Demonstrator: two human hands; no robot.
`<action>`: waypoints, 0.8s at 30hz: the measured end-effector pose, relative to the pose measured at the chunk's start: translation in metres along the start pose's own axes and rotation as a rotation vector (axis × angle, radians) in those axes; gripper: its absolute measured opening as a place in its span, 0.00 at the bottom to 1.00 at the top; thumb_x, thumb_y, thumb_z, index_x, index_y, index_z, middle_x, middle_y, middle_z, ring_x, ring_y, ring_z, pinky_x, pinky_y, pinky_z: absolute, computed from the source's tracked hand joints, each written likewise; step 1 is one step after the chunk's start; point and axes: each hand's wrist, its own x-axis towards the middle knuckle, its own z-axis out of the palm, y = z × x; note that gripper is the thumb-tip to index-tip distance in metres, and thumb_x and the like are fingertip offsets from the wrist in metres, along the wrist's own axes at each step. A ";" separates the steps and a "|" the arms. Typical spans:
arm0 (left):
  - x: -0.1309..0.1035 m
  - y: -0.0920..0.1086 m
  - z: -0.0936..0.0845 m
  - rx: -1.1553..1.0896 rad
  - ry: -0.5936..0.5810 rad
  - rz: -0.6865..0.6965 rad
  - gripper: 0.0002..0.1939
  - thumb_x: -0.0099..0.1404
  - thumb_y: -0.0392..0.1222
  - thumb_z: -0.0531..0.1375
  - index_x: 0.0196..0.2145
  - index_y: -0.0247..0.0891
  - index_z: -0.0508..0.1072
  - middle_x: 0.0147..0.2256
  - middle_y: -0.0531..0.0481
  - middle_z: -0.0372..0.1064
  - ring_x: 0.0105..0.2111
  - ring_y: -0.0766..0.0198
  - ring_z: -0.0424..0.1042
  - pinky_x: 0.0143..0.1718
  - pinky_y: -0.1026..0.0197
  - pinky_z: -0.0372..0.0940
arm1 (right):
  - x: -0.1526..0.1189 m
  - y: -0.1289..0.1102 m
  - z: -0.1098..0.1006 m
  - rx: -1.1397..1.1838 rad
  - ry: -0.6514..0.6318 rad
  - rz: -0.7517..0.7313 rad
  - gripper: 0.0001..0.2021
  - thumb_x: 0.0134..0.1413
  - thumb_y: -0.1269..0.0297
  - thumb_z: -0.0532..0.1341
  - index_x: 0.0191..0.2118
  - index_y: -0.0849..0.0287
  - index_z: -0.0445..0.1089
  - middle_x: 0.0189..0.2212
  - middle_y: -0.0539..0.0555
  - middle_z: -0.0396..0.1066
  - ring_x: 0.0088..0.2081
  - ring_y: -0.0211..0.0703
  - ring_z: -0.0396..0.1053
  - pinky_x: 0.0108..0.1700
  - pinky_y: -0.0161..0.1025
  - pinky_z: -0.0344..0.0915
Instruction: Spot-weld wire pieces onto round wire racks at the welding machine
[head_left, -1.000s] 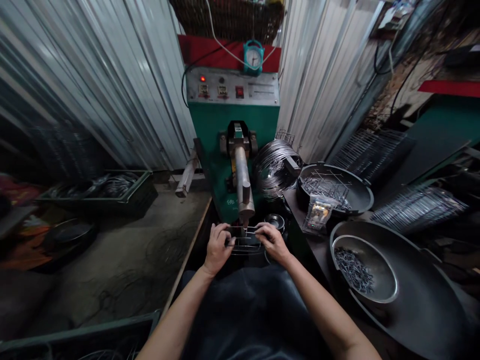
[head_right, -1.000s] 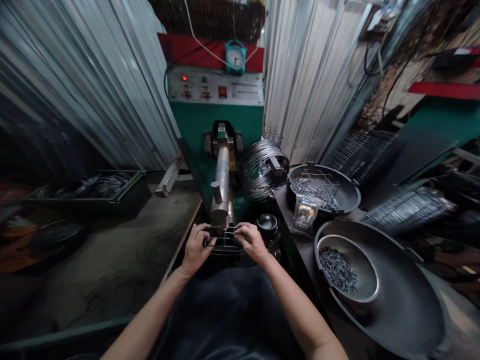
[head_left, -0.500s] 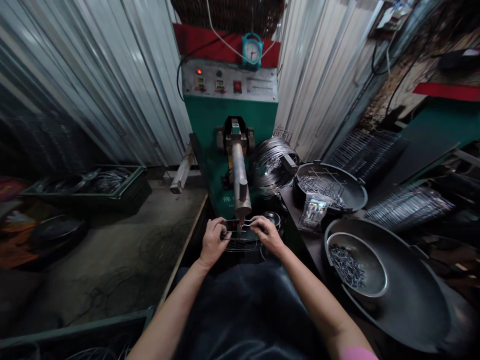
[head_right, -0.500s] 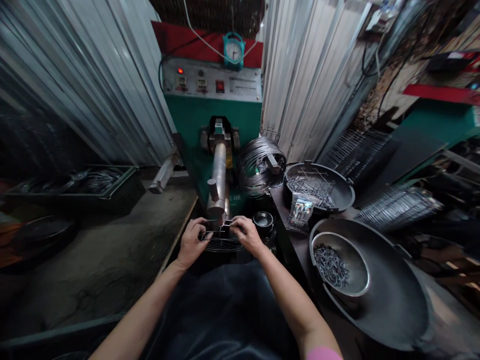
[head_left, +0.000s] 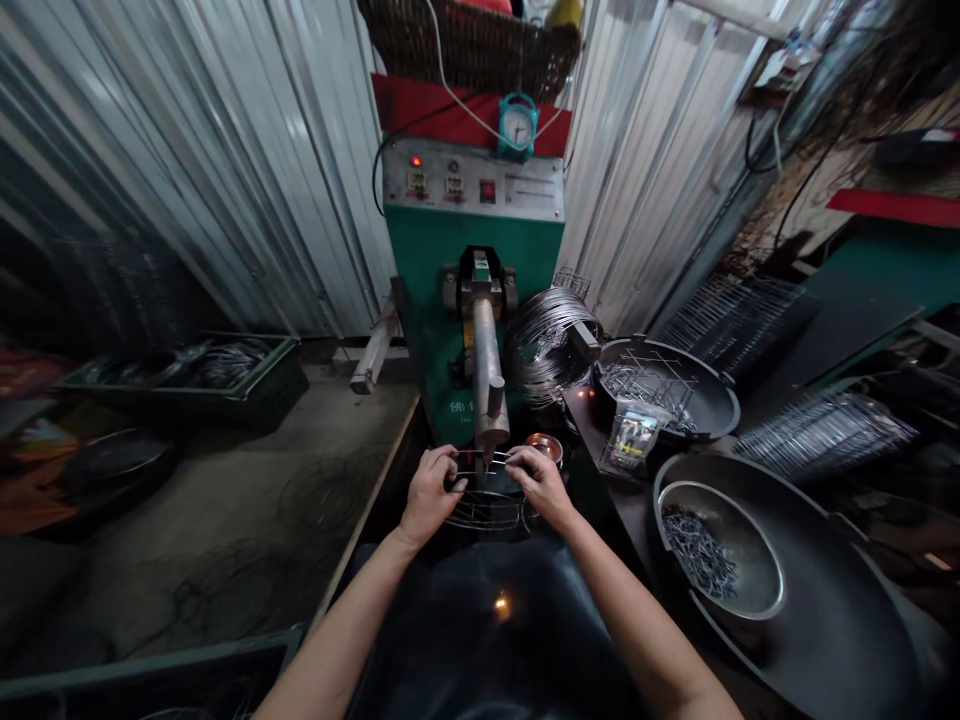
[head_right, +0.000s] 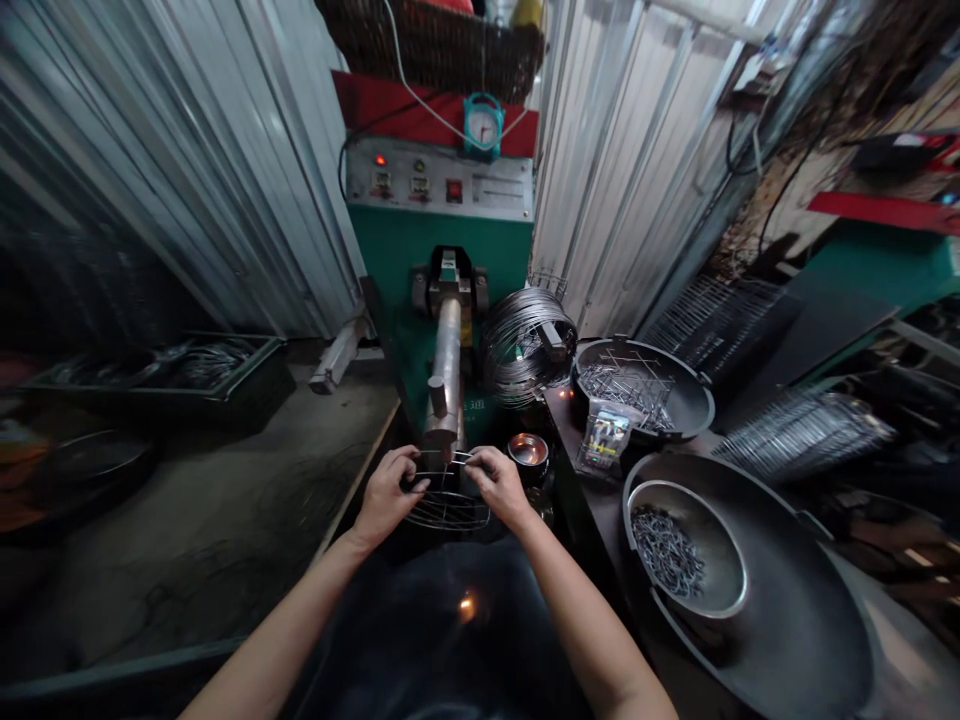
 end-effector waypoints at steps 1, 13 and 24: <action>0.000 -0.001 0.000 -0.003 -0.006 -0.003 0.11 0.52 0.30 0.58 0.25 0.40 0.56 0.40 0.44 0.65 0.42 0.57 0.65 0.47 0.50 0.61 | -0.001 0.001 0.000 0.006 0.009 0.006 0.05 0.49 0.65 0.59 0.27 0.58 0.69 0.33 0.54 0.70 0.39 0.42 0.68 0.44 0.40 0.62; -0.048 0.033 0.005 0.170 0.229 0.112 0.22 0.55 0.40 0.62 0.47 0.36 0.62 0.50 0.37 0.60 0.52 0.50 0.60 0.54 0.42 0.53 | -0.059 0.060 -0.020 0.282 0.236 0.292 0.12 0.42 0.57 0.64 0.33 0.58 0.69 0.42 0.56 0.70 0.46 0.45 0.67 0.51 0.43 0.59; -0.072 0.083 0.113 -0.033 0.266 -0.466 0.32 0.51 0.52 0.64 0.49 0.34 0.60 0.49 0.33 0.61 0.52 0.45 0.59 0.52 0.42 0.55 | -0.063 0.062 -0.022 0.295 0.197 0.289 0.11 0.47 0.57 0.59 0.35 0.58 0.69 0.31 0.51 0.70 0.37 0.41 0.67 0.43 0.38 0.62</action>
